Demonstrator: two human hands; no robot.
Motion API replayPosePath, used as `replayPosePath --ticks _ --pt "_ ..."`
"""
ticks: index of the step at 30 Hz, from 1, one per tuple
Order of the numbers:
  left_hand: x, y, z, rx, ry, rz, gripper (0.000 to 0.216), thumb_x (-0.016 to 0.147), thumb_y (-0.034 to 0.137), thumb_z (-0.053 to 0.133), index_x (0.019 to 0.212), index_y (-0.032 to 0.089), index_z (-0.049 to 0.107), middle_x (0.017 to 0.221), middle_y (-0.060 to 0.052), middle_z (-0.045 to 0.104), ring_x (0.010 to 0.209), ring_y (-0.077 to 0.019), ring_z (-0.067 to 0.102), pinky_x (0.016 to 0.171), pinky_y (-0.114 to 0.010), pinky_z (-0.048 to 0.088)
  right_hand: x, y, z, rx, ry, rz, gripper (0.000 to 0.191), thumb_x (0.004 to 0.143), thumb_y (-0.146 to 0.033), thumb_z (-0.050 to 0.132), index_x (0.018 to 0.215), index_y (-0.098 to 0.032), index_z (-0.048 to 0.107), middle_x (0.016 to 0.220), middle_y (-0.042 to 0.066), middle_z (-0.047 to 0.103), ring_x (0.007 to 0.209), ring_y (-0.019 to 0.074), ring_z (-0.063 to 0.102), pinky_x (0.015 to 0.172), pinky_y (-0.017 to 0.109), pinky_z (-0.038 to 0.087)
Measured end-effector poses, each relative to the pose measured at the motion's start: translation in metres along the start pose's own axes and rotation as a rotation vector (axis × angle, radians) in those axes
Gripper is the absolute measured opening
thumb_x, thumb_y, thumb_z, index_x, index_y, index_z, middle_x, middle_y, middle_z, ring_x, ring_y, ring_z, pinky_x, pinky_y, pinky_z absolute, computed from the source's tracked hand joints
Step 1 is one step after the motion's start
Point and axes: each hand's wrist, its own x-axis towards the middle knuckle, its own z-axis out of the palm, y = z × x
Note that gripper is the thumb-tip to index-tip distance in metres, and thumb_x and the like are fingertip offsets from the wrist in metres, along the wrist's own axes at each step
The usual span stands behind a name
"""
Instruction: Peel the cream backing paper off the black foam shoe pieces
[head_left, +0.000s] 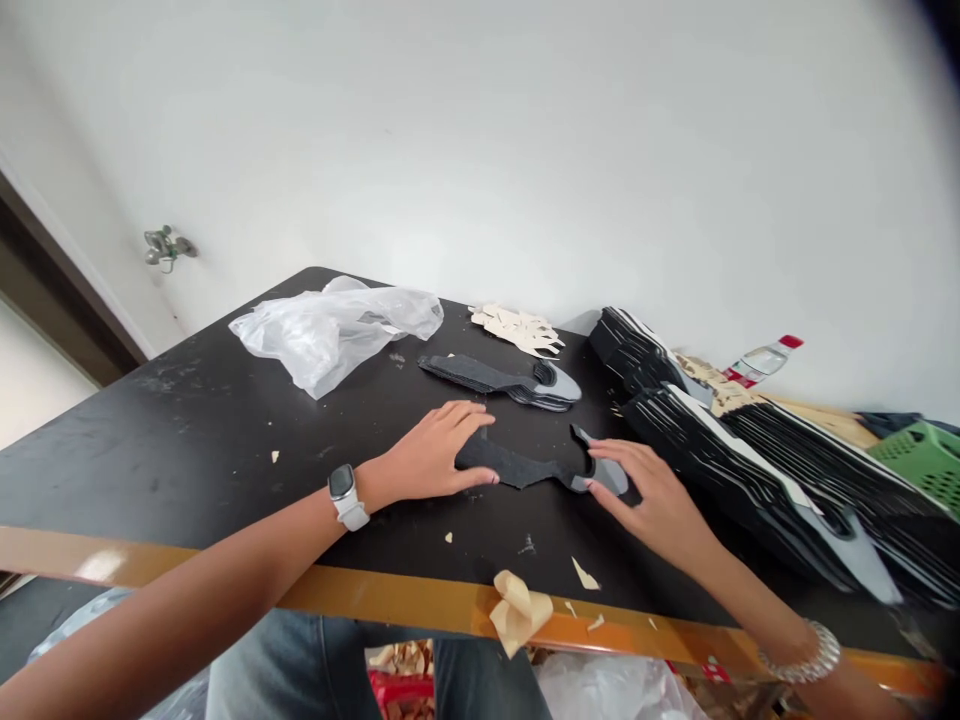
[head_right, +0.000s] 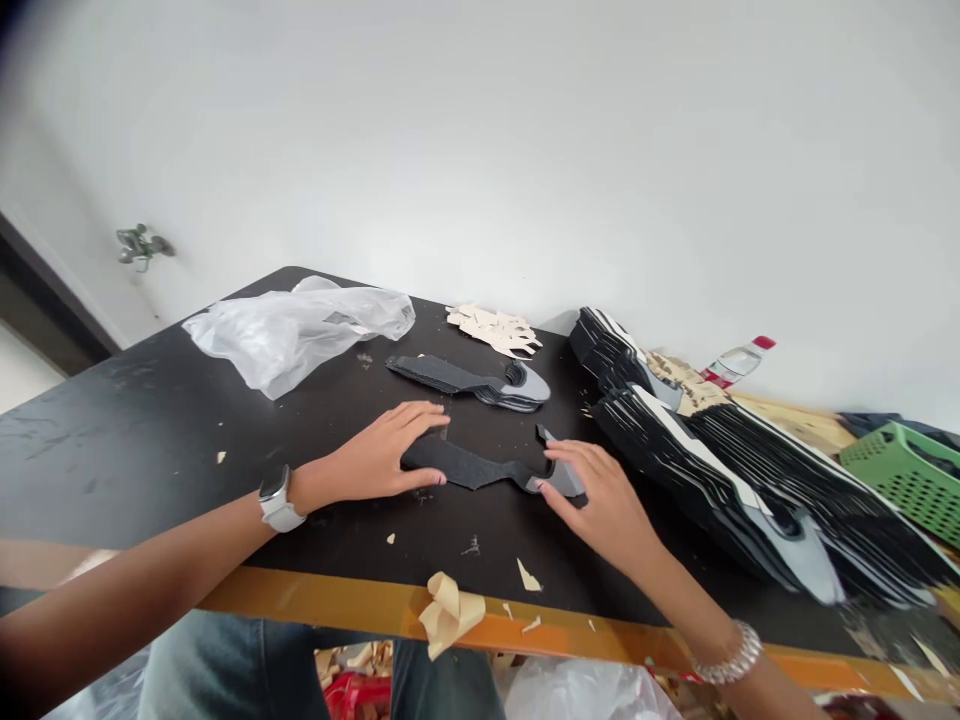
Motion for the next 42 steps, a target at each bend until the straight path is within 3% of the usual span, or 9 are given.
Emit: replayPosePath --ticks 5,9,13,16,19,23,27,33,42 --pt "-0.004 -0.003 0.007 0.014 -0.186 0.059 0.048 0.084 0.047 0.061 0.123 0.02 0.055 0.133 -0.011 0.054 0.128 -0.0294 0.045 0.107 -0.046 0.034 0.004 0.063 -0.04 -0.369 0.212 0.256 0.042 0.09 -0.044 0.045 0.121 -0.016 0.053 0.119 0.016 0.062 0.115 0.0307 0.054 0.101 0.048 0.039" --pt "-0.002 -0.006 0.006 0.013 -0.154 0.052 0.034 0.088 0.037 0.06 0.116 0.02 0.059 0.125 -0.008 0.06 0.123 -0.0267 0.05 0.103 -0.041 0.039 -0.002 0.118 -0.056 -0.408 -0.011 0.602 0.047 0.087 -0.054 0.043 0.112 -0.019 0.06 0.109 0.016 0.068 0.101 0.0368 0.062 0.082 0.05 0.049" --pt "-0.002 -0.006 0.005 0.021 -0.151 0.059 0.03 0.088 0.036 0.06 0.114 0.02 0.06 0.124 -0.008 0.061 0.122 -0.0264 0.05 0.102 -0.041 0.04 -0.015 0.133 -0.056 -0.373 -0.012 0.668 0.043 0.087 -0.052 0.04 0.109 -0.022 0.061 0.1 0.013 0.071 0.091 0.0364 0.066 0.074 0.048 0.051" --pt "-0.002 -0.004 0.006 0.022 -0.149 0.063 0.028 0.088 0.034 0.06 0.112 0.019 0.061 0.123 -0.008 0.062 0.121 -0.0263 0.05 0.102 -0.041 0.039 -0.014 0.117 -0.046 -0.427 0.119 0.584 0.047 0.086 -0.051 0.042 0.116 -0.018 0.057 0.121 0.019 0.063 0.111 0.0394 0.057 0.088 0.052 0.047" --pt "-0.003 -0.003 0.006 0.02 -0.135 0.077 0.027 0.087 0.033 0.061 0.11 0.019 0.061 0.118 -0.007 0.063 0.117 -0.0251 0.052 0.1 -0.039 0.04 0.003 0.09 -0.024 -0.468 0.295 0.288 0.043 0.089 -0.043 0.045 0.121 -0.015 0.054 0.137 0.018 0.05 0.126 0.0344 0.046 0.104 0.049 0.037" --pt "-0.003 -0.002 0.005 0.007 -0.122 0.115 0.031 0.083 0.037 0.065 0.108 0.019 0.061 0.109 -0.007 0.063 0.108 -0.023 0.056 0.095 -0.035 0.042 0.057 0.06 0.017 -0.334 0.155 0.04 0.037 0.089 -0.039 0.047 0.121 -0.019 0.053 0.133 0.012 0.055 0.122 0.0284 0.049 0.103 0.045 0.036" --pt "-0.003 0.0 0.006 -0.007 -0.132 0.152 0.037 0.081 0.046 0.066 0.106 0.019 0.061 0.105 -0.007 0.064 0.102 -0.0219 0.057 0.091 -0.032 0.042 0.137 0.058 0.065 -0.317 -0.071 0.12 0.049 0.091 -0.046 0.039 0.126 -0.014 0.05 0.127 0.015 0.058 0.121 0.0294 0.049 0.098 0.042 0.041" --pt "-0.004 0.001 0.01 -0.006 -0.118 0.173 0.039 0.082 0.05 0.064 0.106 0.02 0.062 0.104 -0.005 0.065 0.104 -0.0202 0.056 0.089 -0.031 0.041 0.227 0.074 0.129 -0.301 -0.164 0.123 0.052 0.09 -0.041 0.039 0.128 -0.007 0.049 0.125 0.023 0.059 0.116 0.0348 0.052 0.093 0.049 0.041" --pt "-0.005 0.0 0.015 0.07 -0.127 0.14 0.037 0.082 0.047 0.064 0.105 0.018 0.063 0.108 -0.006 0.064 0.1 -0.0213 0.055 0.08 -0.032 0.041 0.239 0.078 0.144 -0.406 -0.11 0.056 0.037 0.086 -0.021 0.039 0.115 -0.013 0.058 0.112 0.022 0.063 0.109 0.0378 0.053 0.089 0.059 0.037"
